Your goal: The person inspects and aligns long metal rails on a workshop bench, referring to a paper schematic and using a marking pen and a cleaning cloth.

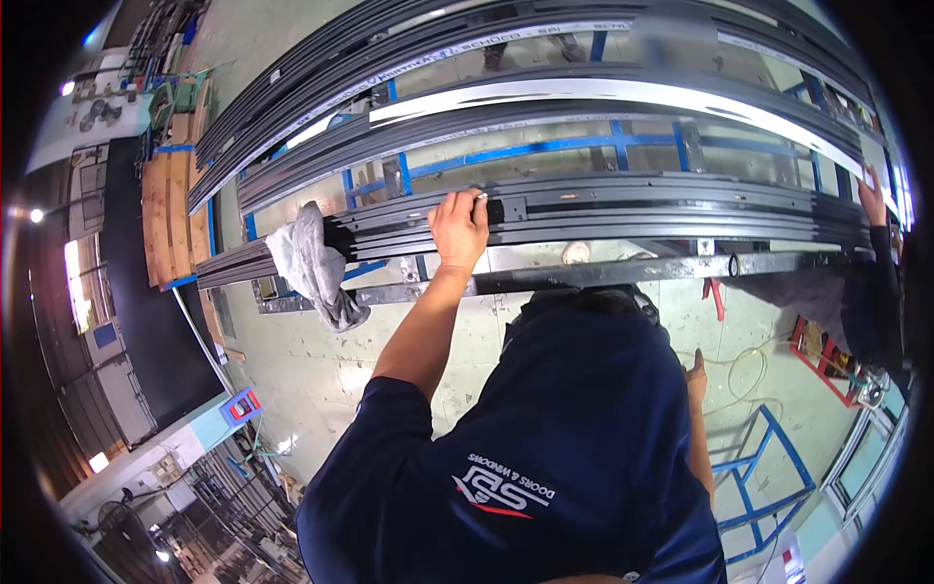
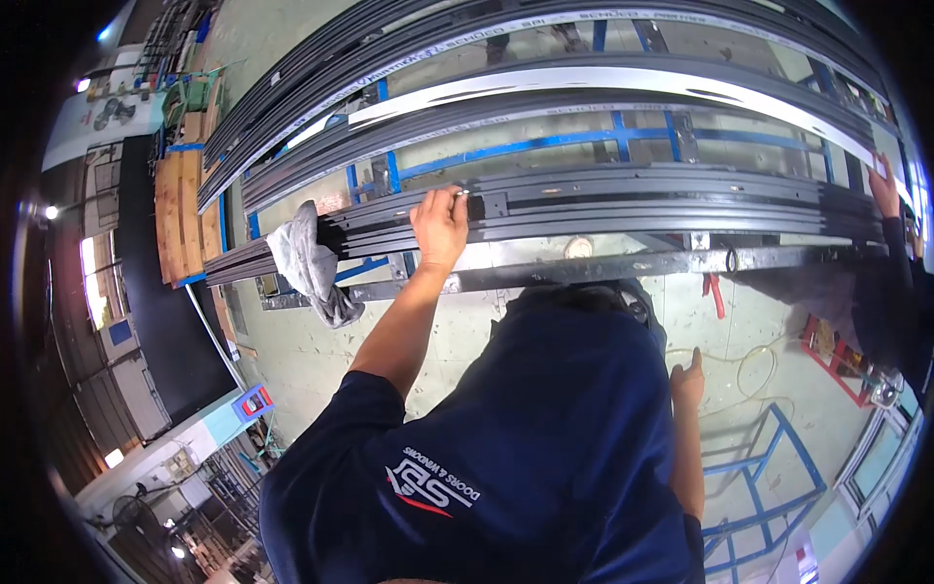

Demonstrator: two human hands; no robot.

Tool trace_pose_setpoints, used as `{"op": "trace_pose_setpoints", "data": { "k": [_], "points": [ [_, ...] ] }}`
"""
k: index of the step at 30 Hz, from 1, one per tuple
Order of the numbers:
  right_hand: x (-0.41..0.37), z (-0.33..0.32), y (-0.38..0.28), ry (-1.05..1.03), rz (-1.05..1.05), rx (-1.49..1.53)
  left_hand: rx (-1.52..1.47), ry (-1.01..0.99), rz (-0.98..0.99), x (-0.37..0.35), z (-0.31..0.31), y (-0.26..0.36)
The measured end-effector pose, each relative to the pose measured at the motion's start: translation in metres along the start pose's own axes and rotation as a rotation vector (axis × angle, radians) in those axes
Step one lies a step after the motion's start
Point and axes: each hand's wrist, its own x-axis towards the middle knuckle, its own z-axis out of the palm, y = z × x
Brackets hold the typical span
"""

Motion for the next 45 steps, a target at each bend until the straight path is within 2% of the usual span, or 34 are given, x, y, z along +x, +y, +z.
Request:
{"op": "trace_pose_setpoints", "data": {
  "k": [6, 9, 10, 13, 22, 24, 27, 28, 30, 31, 33, 34, 35, 36, 37, 38, 39, 40, 41, 45],
  "points": [
    [0.012, 0.008, 0.007, 0.051, -0.012, -0.060, -0.013, 0.051, -0.019, 0.002, 0.000, 0.004],
    [0.012, 0.000, -0.001, 0.013, 0.029, -0.091, -0.045, 0.028, -0.047, 0.001, 0.002, 0.001],
    [0.014, -0.003, -0.005, 0.012, 0.042, -0.104, -0.037, -0.055, -0.123, -0.001, 0.001, 0.001],
    [0.014, -0.008, -0.012, -0.019, 0.081, -0.075, -0.036, -0.056, -0.114, 0.001, -0.001, 0.002],
    [0.010, -0.004, 0.002, -0.018, 0.001, -0.043, -0.058, -0.057, -0.125, -0.002, 0.000, 0.002],
    [0.008, -0.009, -0.003, -0.077, 0.070, -0.051, -0.061, -0.048, -0.133, -0.004, 0.003, 0.005],
    [0.017, 0.003, 0.017, -0.068, 0.054, -0.070, -0.091, -0.031, -0.180, -0.007, -0.002, 0.002],
    [0.018, 0.007, 0.016, -0.073, 0.039, -0.064, -0.149, -0.084, -0.297, -0.008, -0.007, 0.004],
    [0.019, 0.011, 0.019, -0.031, 0.062, -0.075, -0.188, -0.066, -0.318, -0.014, -0.010, 0.001],
    [0.020, 0.014, 0.018, 0.021, 0.013, -0.117, -0.216, -0.044, -0.293, -0.017, -0.012, -0.001],
    [0.020, 0.010, 0.014, -0.090, 0.124, -0.059, -0.326, -0.014, -0.275, -0.022, -0.028, 0.000],
    [0.027, 0.031, 0.041, -0.004, 0.002, -0.017, -0.286, -0.045, -0.257, -0.022, -0.038, 0.002],
    [0.026, 0.026, 0.029, 0.004, -0.017, -0.073, -0.227, -0.019, -0.134, -0.026, -0.040, -0.002],
    [0.025, 0.027, 0.022, -0.061, 0.089, -0.106, -0.254, -0.059, -0.194, -0.031, -0.041, -0.005],
    [0.028, 0.036, 0.027, -0.071, 0.126, -0.121, -0.398, -0.025, -0.291, -0.028, -0.051, 0.018],
    [0.016, 0.013, -0.001, -0.084, 0.159, -0.084, -0.299, -0.091, -0.294, -0.031, -0.056, 0.016],
    [0.015, 0.006, -0.013, -0.073, 0.178, -0.073, -0.216, -0.047, -0.205, -0.036, -0.061, 0.021],
    [0.015, 0.008, -0.016, 0.019, 0.125, -0.051, -0.216, -0.037, -0.228, -0.042, -0.057, 0.020],
    [0.017, 0.006, -0.021, 0.002, 0.147, -0.030, -0.148, -0.057, -0.149, -0.043, -0.064, 0.027],
    [0.017, -0.018, -0.043, -0.103, 0.223, -0.012, -0.180, -0.177, -0.024, -0.050, -0.072, 0.054]
  ]
}}
